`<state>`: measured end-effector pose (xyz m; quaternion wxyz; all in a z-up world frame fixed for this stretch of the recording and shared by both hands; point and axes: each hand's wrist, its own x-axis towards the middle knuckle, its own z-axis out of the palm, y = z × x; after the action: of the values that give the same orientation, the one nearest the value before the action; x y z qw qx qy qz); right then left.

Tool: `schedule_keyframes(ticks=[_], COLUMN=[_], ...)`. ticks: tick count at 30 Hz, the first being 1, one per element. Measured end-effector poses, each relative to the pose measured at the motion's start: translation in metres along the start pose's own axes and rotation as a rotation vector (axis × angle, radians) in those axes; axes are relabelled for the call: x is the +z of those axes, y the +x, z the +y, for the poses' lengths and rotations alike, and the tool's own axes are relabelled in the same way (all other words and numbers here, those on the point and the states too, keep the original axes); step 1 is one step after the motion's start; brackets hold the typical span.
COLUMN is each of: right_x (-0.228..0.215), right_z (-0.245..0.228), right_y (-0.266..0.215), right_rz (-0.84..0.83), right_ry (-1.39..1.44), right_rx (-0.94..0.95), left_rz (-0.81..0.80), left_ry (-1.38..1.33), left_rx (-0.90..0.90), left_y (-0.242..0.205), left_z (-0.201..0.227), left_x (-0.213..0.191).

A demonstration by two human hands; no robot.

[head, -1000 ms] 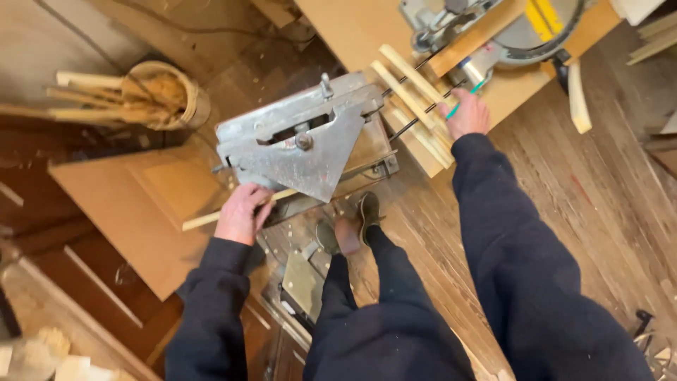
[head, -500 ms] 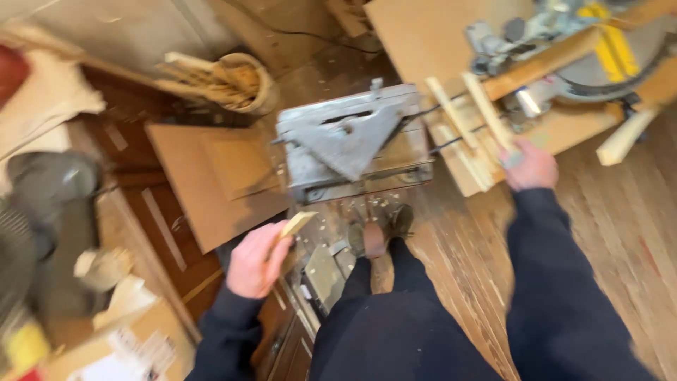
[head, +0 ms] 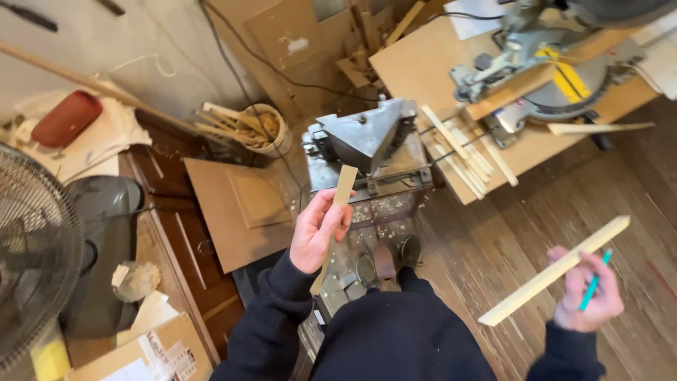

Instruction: Measuring and cutting wood molding using a manual mitre trimmer.

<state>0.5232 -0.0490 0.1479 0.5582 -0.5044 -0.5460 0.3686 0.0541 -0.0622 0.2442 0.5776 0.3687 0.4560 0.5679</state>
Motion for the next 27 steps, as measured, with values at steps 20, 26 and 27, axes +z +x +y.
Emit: schedule_keyframes(ticks=[20,26,27], right_x=[0.193,0.24,0.248], right_z=[-0.164,-0.215,-0.225], right_y=[0.063,0.108,0.118], right_rz=[-0.307,-0.394,-0.382], right_ry=[0.216,0.024,-0.022], right_rx=[0.1,-0.075,-0.158], left_rz=[-0.13,-0.094,-0.084], left_ry=[0.093,0.048,0.076], left_rx=[0.146,0.358,0.462], left_y=[0.027,0.073,0.084], left_z=[0.054,0.097,0.102], left_x=[0.073,0.074,0.073])
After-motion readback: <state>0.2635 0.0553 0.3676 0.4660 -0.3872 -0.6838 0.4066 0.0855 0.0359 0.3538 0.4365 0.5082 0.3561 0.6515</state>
